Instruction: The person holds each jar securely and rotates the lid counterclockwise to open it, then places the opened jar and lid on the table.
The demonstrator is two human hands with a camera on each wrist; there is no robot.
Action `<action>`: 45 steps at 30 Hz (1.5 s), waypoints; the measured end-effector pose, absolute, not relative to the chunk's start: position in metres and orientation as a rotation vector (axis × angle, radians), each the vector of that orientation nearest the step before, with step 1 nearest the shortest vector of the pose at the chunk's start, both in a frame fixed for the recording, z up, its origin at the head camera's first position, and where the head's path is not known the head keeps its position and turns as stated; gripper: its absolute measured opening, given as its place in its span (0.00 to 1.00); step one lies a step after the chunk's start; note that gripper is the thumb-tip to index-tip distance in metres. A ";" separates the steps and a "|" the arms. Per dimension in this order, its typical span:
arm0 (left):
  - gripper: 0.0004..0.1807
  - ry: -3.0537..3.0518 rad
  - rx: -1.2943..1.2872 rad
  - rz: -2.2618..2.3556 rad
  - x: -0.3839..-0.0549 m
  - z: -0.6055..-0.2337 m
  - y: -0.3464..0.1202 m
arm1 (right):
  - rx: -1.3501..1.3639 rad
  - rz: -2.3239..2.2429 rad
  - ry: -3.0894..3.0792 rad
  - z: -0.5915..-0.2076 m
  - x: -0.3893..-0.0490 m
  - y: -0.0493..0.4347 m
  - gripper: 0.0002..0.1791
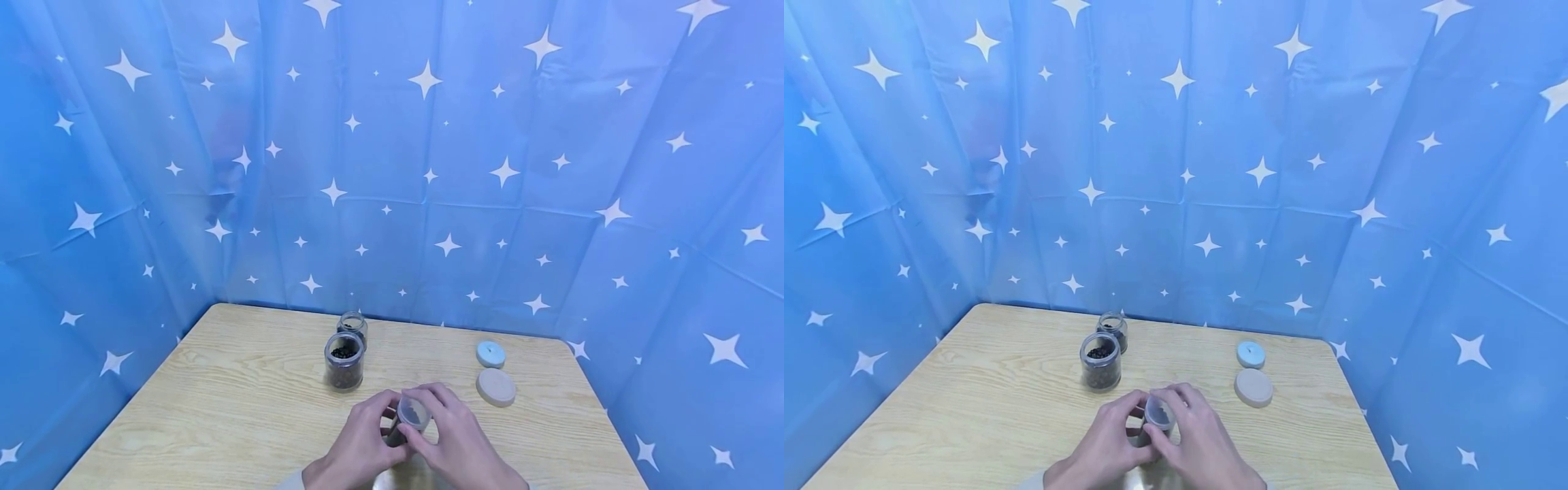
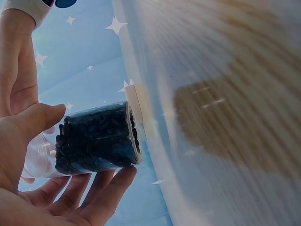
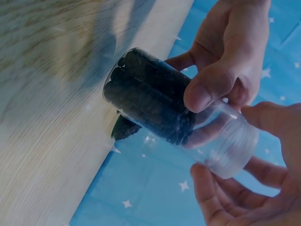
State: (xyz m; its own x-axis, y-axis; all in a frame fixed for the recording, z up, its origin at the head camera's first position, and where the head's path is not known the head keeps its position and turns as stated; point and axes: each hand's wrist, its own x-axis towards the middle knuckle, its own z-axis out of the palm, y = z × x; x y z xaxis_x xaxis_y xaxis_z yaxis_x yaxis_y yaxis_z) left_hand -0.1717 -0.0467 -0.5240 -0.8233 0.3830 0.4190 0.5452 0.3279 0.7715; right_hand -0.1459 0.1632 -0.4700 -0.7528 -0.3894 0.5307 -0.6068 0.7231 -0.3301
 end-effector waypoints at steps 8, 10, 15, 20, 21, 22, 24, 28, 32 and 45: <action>0.27 -2.417 -0.875 -1.523 -0.172 -0.523 -0.047 | 0.808 0.692 -2.462 -0.470 -0.148 0.166 0.26; 0.27 -2.410 -0.883 -1.498 -0.172 -0.523 -0.047 | 0.868 0.716 -2.442 -0.468 -0.150 0.169 0.27; 0.29 -2.441 -0.886 -1.531 -0.172 -0.522 -0.047 | 1.135 0.787 -2.428 -0.459 -0.158 0.181 0.31; 0.29 -2.483 -0.878 -1.686 -0.170 -0.521 -0.049 | 1.372 0.826 -2.478 -0.449 -0.167 0.193 0.40; 0.30 -2.483 -0.878 -1.695 -0.170 -0.521 -0.049 | 1.404 0.827 -2.479 -0.447 -0.169 0.195 0.42; 0.29 -2.483 -0.877 -1.693 -0.170 -0.521 -0.049 | 1.430 0.823 -2.476 -0.446 -0.170 0.196 0.43; 0.30 -2.487 -0.875 -1.687 -0.170 -0.520 -0.049 | 1.463 0.816 -2.468 -0.444 -0.172 0.198 0.44; 0.30 -2.502 -0.864 -1.704 -0.171 -0.520 -0.050 | 1.484 0.812 -2.454 -0.442 -0.174 0.199 0.45; 0.30 -2.508 -0.858 -1.710 -0.171 -0.521 -0.050 | 1.486 0.818 -2.455 -0.441 -0.175 0.199 0.45; 0.29 -2.511 -0.853 -1.704 -0.172 -0.522 -0.051 | 1.412 0.838 -2.489 -0.444 -0.176 0.201 0.44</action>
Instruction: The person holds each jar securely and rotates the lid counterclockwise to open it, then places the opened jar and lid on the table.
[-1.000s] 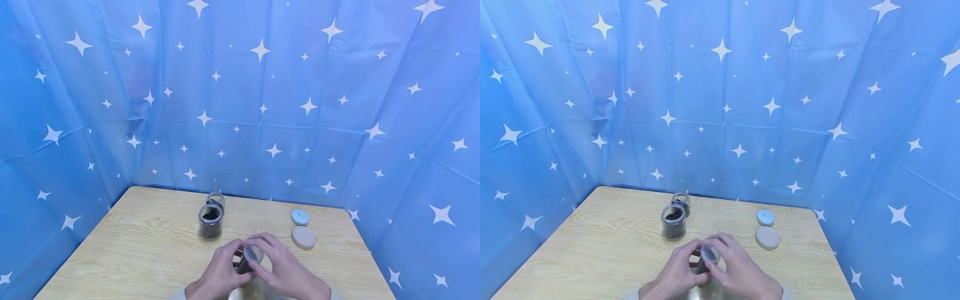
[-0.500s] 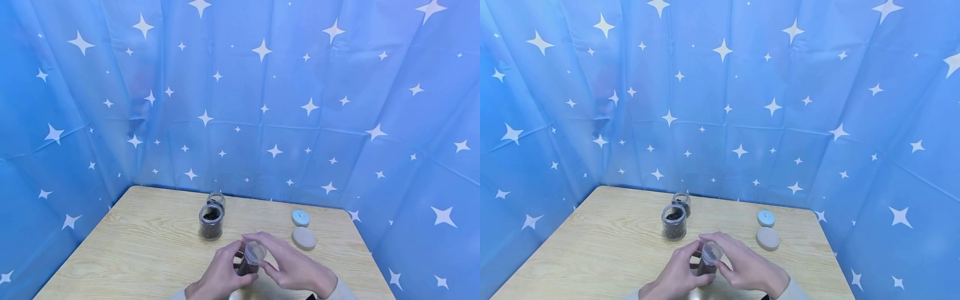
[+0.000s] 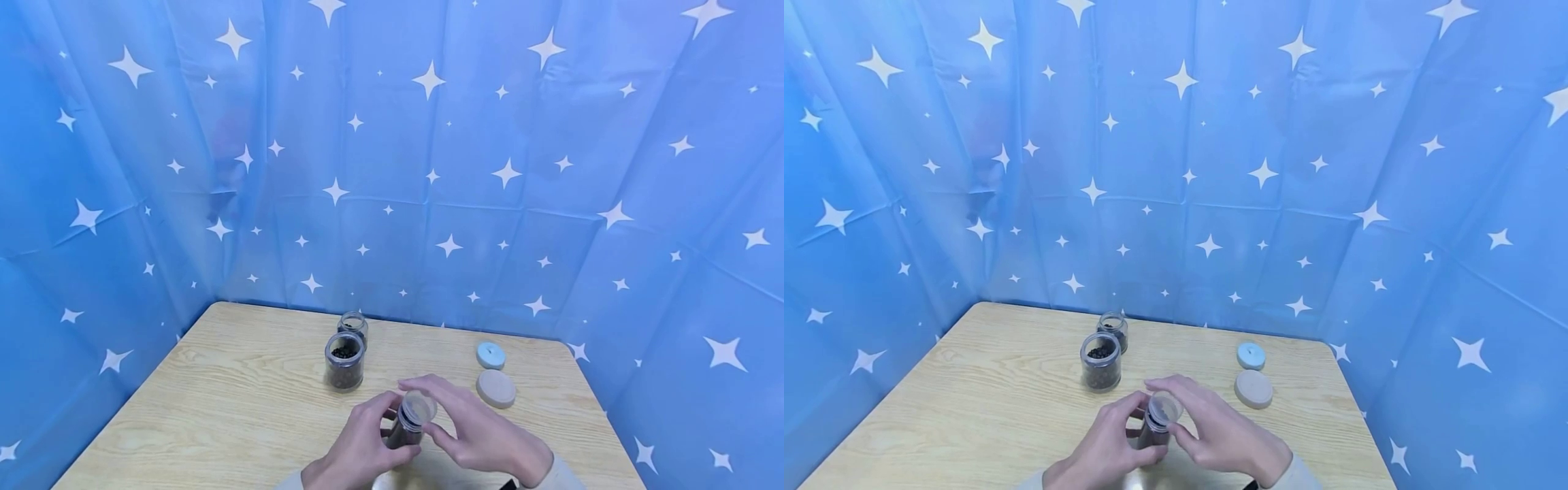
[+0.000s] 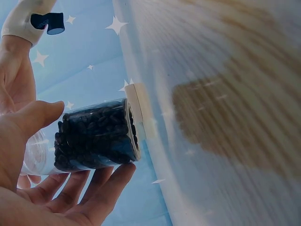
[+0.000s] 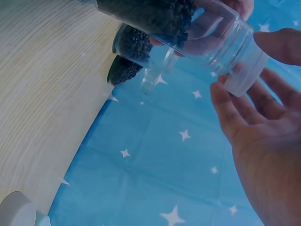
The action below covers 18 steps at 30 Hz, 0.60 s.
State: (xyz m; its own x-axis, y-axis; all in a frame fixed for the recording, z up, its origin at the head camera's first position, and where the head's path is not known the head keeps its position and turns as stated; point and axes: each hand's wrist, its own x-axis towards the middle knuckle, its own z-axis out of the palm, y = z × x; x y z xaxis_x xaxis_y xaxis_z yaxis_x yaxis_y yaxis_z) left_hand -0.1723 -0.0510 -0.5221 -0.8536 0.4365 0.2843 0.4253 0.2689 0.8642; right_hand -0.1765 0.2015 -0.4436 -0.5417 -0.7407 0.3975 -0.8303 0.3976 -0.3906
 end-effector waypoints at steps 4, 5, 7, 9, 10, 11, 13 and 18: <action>0.28 2.502 0.861 1.697 -0.172 -0.522 -0.051 | 1.387 0.844 -2.466 -0.444 -0.176 0.203 0.46; 0.28 2.505 0.864 1.697 -0.172 -0.522 -0.051 | 1.382 0.847 -2.464 -0.444 -0.176 0.204 0.46; 0.28 2.508 0.869 1.701 -0.173 -0.522 -0.051 | 1.372 0.846 -2.457 -0.444 -0.175 0.205 0.45; 0.29 2.509 0.865 1.703 -0.173 -0.522 -0.052 | 1.346 0.846 -2.465 -0.444 -0.174 0.208 0.45; 0.29 2.512 0.865 1.703 -0.173 -0.521 -0.052 | 1.332 0.842 -2.465 -0.444 -0.173 0.209 0.45; 0.29 2.516 0.863 1.703 -0.173 -0.521 -0.052 | 1.313 0.839 -2.471 -0.444 -0.173 0.211 0.45; 0.30 2.526 0.863 1.697 -0.174 -0.521 -0.053 | 1.270 0.832 -2.478 -0.445 -0.173 0.215 0.46; 0.30 2.556 0.873 1.677 -0.175 -0.521 -0.053 | 1.175 0.803 -2.491 -0.448 -0.174 0.227 0.45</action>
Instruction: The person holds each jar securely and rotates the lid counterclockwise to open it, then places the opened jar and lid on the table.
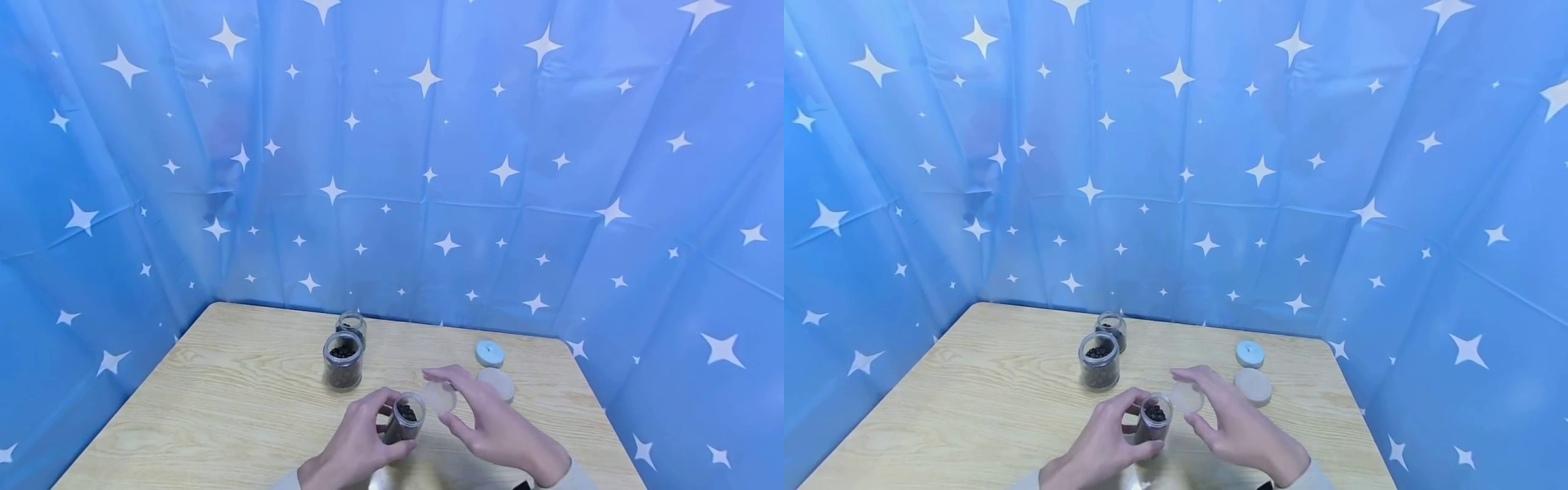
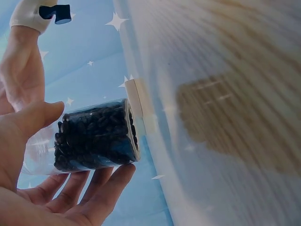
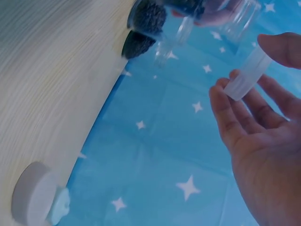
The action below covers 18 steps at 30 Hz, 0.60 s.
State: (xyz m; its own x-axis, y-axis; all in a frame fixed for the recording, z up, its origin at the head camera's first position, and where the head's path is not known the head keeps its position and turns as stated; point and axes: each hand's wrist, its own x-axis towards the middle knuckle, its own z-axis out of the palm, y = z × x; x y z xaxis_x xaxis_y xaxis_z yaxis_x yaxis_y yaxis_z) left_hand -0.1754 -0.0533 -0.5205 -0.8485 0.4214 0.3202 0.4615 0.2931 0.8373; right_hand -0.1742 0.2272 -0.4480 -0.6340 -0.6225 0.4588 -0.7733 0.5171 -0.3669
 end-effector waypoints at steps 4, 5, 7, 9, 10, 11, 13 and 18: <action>0.29 -2.488 -0.840 -1.618 -0.176 -0.520 -0.054 | 1.091 0.766 -2.528 -0.454 -0.176 0.238 0.41; 0.29 -2.485 -0.839 -1.613 -0.176 -0.519 -0.054 | 1.069 0.756 -2.541 -0.457 -0.177 0.241 0.40; 0.29 -2.486 -0.828 -1.606 -0.176 -0.518 -0.054 | 1.024 0.721 -2.559 -0.462 -0.178 0.247 0.39; 0.30 -2.497 -0.811 -1.605 -0.176 -0.518 -0.054 | 0.980 0.684 -2.580 -0.467 -0.179 0.253 0.36; 0.30 -2.498 -0.809 -1.601 -0.177 -0.518 -0.054 | 0.960 0.666 -2.592 -0.469 -0.180 0.256 0.35; 0.30 -2.500 -0.806 -1.600 -0.177 -0.518 -0.054 | 0.941 0.649 -2.602 -0.470 -0.180 0.259 0.34; 0.31 -2.506 -0.795 -1.603 -0.177 -0.518 -0.054 | 0.912 0.626 -2.626 -0.473 -0.181 0.266 0.31; 0.30 -2.504 -0.783 -1.631 -0.178 -0.516 -0.055 | 0.893 0.558 -2.670 -0.478 -0.186 0.282 0.30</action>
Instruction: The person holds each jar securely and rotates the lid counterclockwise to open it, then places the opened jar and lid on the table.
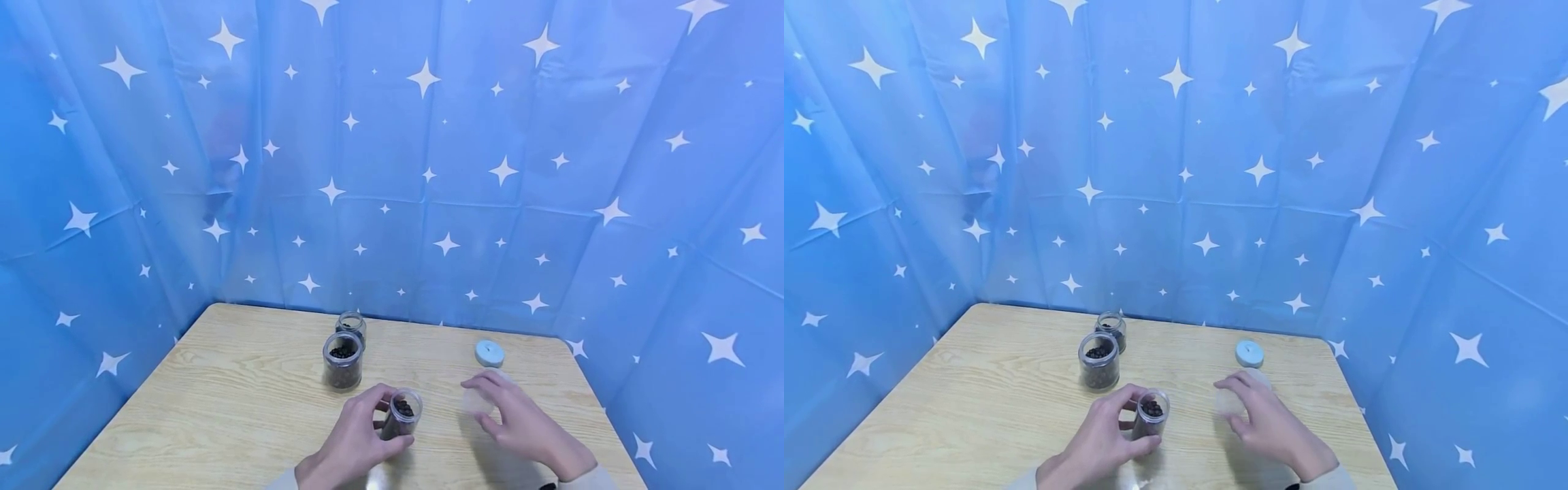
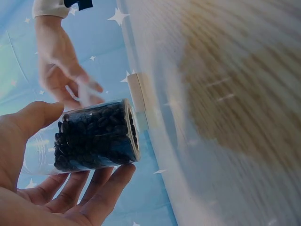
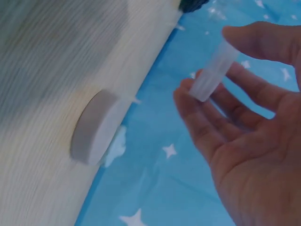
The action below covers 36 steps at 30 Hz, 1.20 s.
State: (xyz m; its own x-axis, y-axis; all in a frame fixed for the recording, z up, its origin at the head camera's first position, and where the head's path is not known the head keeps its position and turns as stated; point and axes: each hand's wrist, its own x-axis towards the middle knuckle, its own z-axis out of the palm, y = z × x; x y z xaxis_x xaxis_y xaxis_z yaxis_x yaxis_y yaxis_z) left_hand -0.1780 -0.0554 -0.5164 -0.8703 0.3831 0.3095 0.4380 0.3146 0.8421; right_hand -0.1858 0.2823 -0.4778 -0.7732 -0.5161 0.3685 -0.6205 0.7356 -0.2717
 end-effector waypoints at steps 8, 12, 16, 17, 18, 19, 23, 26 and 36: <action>0.31 -2.512 -0.761 -1.641 -0.179 -0.515 -0.058 | 0.757 0.560 -2.872 -0.489 -0.188 0.306 0.28; 0.31 -2.524 -0.744 -1.642 -0.179 -0.515 -0.061 | 0.658 0.522 -2.939 -0.493 -0.189 0.313 0.27; 0.31 -2.542 -0.718 -1.628 -0.181 -0.515 -0.065 | 0.586 0.461 -2.971 -0.495 -0.191 0.315 0.26; 0.31 -2.544 -0.711 -1.620 -0.181 -0.515 -0.066 | 0.570 0.450 -2.977 -0.496 -0.191 0.315 0.26; 0.31 -2.545 -0.705 -1.608 -0.181 -0.515 -0.067 | 0.554 0.439 -2.984 -0.496 -0.192 0.316 0.26; 0.31 -2.547 -0.698 -1.596 -0.181 -0.515 -0.068 | 0.543 0.438 -2.993 -0.496 -0.193 0.316 0.26; 0.32 -2.550 -0.664 -1.543 -0.183 -0.515 -0.072 | 0.536 0.449 -3.017 -0.499 -0.197 0.315 0.26; 0.33 -2.555 -0.637 -1.514 -0.184 -0.516 -0.074 | 0.552 0.465 -3.025 -0.502 -0.199 0.315 0.26; 0.33 -2.534 -0.567 -1.477 -0.187 -0.520 -0.085 | 0.567 0.488 -3.065 -0.504 -0.201 0.316 0.25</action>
